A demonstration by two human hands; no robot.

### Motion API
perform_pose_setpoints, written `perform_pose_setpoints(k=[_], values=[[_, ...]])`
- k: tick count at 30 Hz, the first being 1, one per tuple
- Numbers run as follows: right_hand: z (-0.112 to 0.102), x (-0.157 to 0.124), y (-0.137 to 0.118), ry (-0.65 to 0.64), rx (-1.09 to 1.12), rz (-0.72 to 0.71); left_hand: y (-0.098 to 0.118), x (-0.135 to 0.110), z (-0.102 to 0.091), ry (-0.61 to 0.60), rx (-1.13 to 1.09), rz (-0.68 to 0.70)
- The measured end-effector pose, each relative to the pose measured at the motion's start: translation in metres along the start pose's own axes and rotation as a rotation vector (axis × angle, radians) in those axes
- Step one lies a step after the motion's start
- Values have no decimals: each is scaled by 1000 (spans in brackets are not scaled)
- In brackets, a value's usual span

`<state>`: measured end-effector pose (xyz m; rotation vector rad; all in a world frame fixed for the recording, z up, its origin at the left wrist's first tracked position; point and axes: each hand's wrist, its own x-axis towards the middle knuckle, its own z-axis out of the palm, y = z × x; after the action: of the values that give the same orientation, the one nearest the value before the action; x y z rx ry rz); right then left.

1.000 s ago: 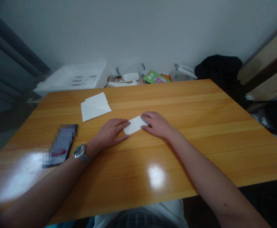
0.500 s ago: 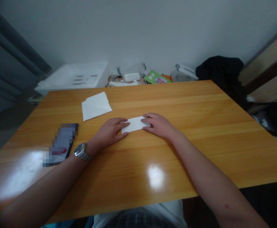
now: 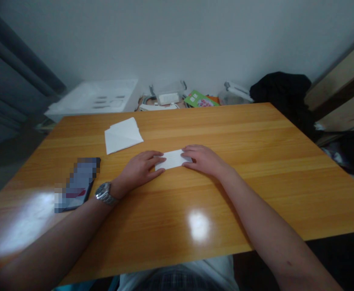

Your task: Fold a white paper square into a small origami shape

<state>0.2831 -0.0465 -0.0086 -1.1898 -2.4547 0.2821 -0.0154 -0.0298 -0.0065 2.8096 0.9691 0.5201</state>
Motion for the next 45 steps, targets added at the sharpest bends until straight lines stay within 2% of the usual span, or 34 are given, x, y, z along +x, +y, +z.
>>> perform_pose_setpoints(k=[12, 35, 45], values=[[-2, 0, -5, -10, -20, 32, 0, -2, 4, 2, 3, -7], [2, 0, -6, 36, -78, -21, 3, -1, 4, 28, 41, 6], [-3, 0, -11, 23, -46, 25, 2, 0, 5, 32, 23, 2]])
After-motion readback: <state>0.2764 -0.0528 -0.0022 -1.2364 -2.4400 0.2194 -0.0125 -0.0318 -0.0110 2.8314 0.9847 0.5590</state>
